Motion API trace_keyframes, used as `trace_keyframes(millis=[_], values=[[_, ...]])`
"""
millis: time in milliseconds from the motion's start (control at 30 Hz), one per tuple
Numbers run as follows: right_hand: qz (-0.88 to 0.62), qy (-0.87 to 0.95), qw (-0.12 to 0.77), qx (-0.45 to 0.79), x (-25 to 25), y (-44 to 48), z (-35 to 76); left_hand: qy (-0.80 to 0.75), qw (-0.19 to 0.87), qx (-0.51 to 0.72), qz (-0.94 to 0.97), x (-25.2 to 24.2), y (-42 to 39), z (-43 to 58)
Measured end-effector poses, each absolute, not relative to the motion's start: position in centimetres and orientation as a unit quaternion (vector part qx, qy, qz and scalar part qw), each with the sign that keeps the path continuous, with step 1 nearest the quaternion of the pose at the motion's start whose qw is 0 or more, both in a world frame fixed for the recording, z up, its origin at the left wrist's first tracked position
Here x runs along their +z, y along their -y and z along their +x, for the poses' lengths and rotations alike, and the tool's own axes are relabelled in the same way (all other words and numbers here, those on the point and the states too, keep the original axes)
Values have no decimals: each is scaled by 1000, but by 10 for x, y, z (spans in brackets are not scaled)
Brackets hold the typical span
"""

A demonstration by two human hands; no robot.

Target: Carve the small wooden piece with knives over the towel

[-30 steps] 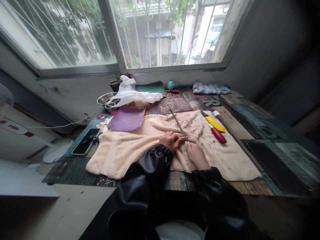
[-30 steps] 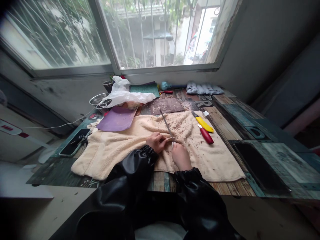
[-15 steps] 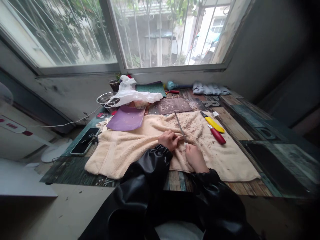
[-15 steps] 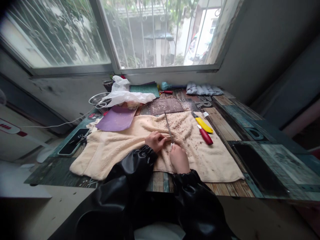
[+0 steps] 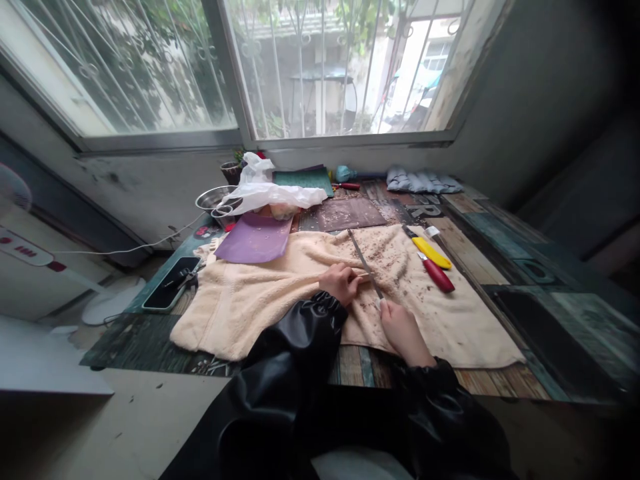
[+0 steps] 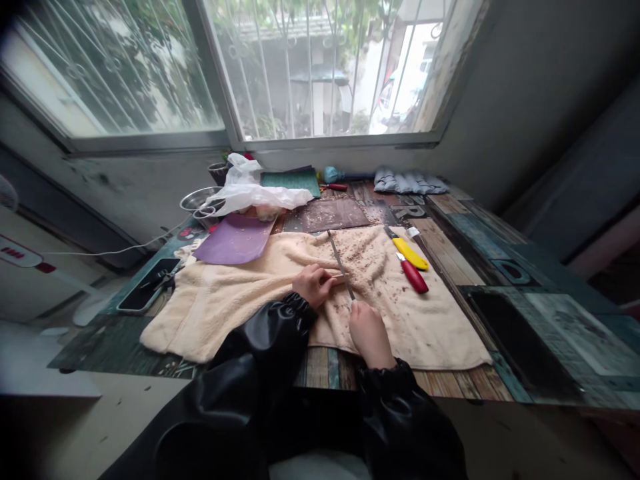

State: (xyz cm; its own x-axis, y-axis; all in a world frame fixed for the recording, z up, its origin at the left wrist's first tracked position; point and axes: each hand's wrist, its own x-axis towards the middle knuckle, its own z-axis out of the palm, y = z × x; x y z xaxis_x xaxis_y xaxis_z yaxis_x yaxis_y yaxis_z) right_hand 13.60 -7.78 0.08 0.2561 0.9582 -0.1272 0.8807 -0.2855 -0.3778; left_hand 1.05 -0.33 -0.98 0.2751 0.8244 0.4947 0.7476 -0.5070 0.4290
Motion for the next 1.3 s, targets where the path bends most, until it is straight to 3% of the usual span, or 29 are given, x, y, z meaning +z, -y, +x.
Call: trace_keyframes(millis=[667,1300], values=[[-787,594,92,142,5,77,130,-490,77,351,794,-10,-2,8],[-781,589,141,152,2,80,129,-493,72,352,792,-12,-2,9]])
